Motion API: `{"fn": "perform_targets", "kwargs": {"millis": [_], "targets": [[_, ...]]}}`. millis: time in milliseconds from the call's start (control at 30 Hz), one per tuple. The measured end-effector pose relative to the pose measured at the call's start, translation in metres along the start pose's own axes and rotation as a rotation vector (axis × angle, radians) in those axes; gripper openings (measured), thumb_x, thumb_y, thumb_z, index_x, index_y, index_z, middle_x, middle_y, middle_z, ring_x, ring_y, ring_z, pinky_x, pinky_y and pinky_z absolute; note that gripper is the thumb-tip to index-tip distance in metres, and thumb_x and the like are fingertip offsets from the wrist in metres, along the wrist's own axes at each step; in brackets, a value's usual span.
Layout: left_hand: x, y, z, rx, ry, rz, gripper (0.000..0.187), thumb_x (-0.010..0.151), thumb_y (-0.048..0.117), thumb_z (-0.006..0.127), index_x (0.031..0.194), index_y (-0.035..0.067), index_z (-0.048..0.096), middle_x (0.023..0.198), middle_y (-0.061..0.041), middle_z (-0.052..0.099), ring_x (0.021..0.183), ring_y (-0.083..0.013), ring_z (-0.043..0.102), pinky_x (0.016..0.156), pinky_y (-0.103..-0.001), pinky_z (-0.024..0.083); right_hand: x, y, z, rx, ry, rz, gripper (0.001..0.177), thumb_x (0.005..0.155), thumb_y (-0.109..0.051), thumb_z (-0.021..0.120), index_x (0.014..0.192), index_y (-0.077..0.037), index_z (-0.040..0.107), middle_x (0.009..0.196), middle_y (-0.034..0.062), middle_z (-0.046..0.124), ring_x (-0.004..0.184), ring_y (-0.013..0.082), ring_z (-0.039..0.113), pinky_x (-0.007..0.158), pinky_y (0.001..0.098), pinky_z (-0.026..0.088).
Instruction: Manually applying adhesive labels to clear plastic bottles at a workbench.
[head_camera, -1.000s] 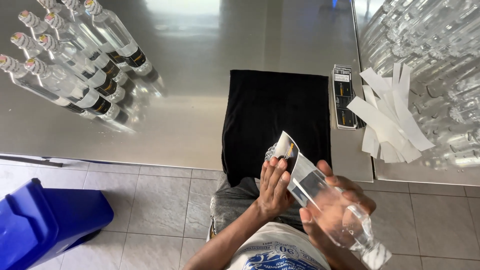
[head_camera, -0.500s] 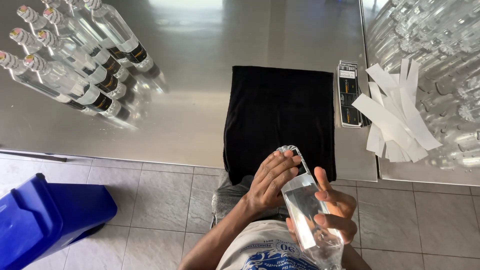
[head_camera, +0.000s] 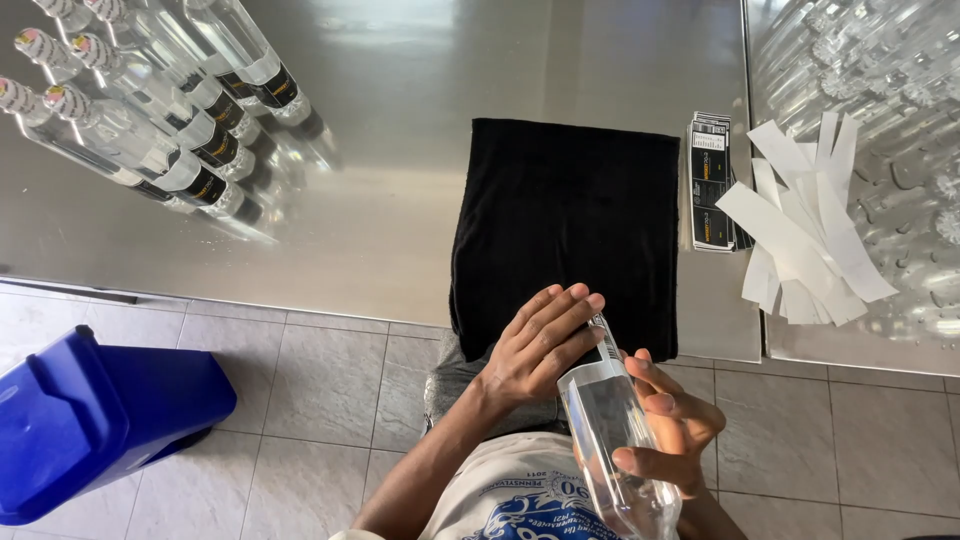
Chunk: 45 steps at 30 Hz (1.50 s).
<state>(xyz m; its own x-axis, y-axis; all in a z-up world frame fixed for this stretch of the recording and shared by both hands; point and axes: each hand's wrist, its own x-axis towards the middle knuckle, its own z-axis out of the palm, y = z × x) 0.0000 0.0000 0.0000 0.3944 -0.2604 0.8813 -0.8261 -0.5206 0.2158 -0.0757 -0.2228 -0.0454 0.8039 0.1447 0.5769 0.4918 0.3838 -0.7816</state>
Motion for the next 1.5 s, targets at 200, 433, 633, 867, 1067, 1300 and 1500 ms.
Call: {"fn": "perform_targets", "kwargs": {"millis": [200,433,633,867,1067,1300,1500], "targets": [[-0.011,-0.005,0.004,-0.065,0.081,0.039,0.029,0.113,0.010,0.070,0.137,0.001,0.056,0.138,-0.022,0.069,0.136,-0.0398,0.068,0.121,-0.063,0.055,-0.003,-0.002,0.000,-0.043,-0.078,-0.078,0.084,0.072,-0.003,0.089,0.145,-0.013,0.050,0.159,0.0321,0.052,0.158,0.0354,0.051,0.143,0.0580,0.031],[-0.004,-0.004,0.000,-0.028,0.049,0.027,0.021,0.109,0.005,0.074,0.129,0.002,0.071,0.122,-0.012,0.065,0.118,-0.0281,0.070,0.115,-0.059,0.060,0.037,-0.023,0.025,-0.407,-0.167,-0.343,0.037,0.089,-0.012,0.089,0.119,-0.025,0.070,0.155,0.0033,0.042,0.148,0.0405,0.056,0.133,0.0656,0.049],[-0.015,-0.006,0.005,-0.118,0.003,0.023,0.028,0.110,0.006,0.074,0.136,0.002,0.063,0.131,-0.014,0.062,0.126,-0.0307,0.067,0.119,-0.060,0.059,0.009,-0.012,0.002,-0.252,-0.165,-0.205,0.057,0.085,-0.006,0.090,0.133,-0.018,0.061,0.156,0.0019,0.048,0.150,0.0361,0.057,0.137,0.0639,0.043],[-0.024,-0.007,0.001,-0.136,0.062,0.065,0.026,0.107,0.002,0.077,0.131,0.004,0.067,0.129,-0.010,0.061,0.121,-0.0292,0.070,0.115,-0.062,0.057,0.024,-0.028,0.034,-0.175,-0.081,-0.088,0.050,0.085,-0.015,0.082,0.129,-0.024,0.061,0.150,0.0160,0.053,0.145,0.0352,0.060,0.134,0.0591,0.044],[-0.020,-0.006,-0.012,-0.033,0.068,0.128,0.048,0.099,0.009,0.091,0.130,0.026,0.060,0.128,-0.004,0.061,0.122,-0.0243,0.065,0.109,-0.052,0.058,0.031,-0.032,0.044,-0.289,-0.139,-0.236,0.026,0.097,-0.017,0.073,0.116,-0.033,0.066,0.153,0.0044,0.043,0.144,0.0345,0.058,0.127,0.0628,0.052],[-0.048,-0.013,-0.005,-0.218,0.024,0.065,0.044,0.109,0.008,0.078,0.137,0.025,0.050,0.137,-0.013,0.054,0.129,-0.0360,0.060,0.113,-0.059,0.055,0.031,-0.026,0.034,-0.315,-0.203,-0.223,0.028,0.096,-0.012,0.076,0.116,-0.032,0.071,0.152,0.0038,0.045,0.143,0.0373,0.061,0.132,0.0652,0.048],[-0.061,-0.021,-0.003,-0.011,-0.080,-0.044,0.033,0.107,0.030,0.066,0.132,0.015,0.050,0.132,-0.010,0.067,0.134,-0.0343,0.063,0.120,-0.059,0.045,0.002,0.003,0.010,-0.079,-0.128,0.064,0.079,0.074,-0.006,0.090,0.142,-0.014,0.051,0.149,0.0218,0.064,0.147,0.0321,0.061,0.139,0.0627,0.037]]}}
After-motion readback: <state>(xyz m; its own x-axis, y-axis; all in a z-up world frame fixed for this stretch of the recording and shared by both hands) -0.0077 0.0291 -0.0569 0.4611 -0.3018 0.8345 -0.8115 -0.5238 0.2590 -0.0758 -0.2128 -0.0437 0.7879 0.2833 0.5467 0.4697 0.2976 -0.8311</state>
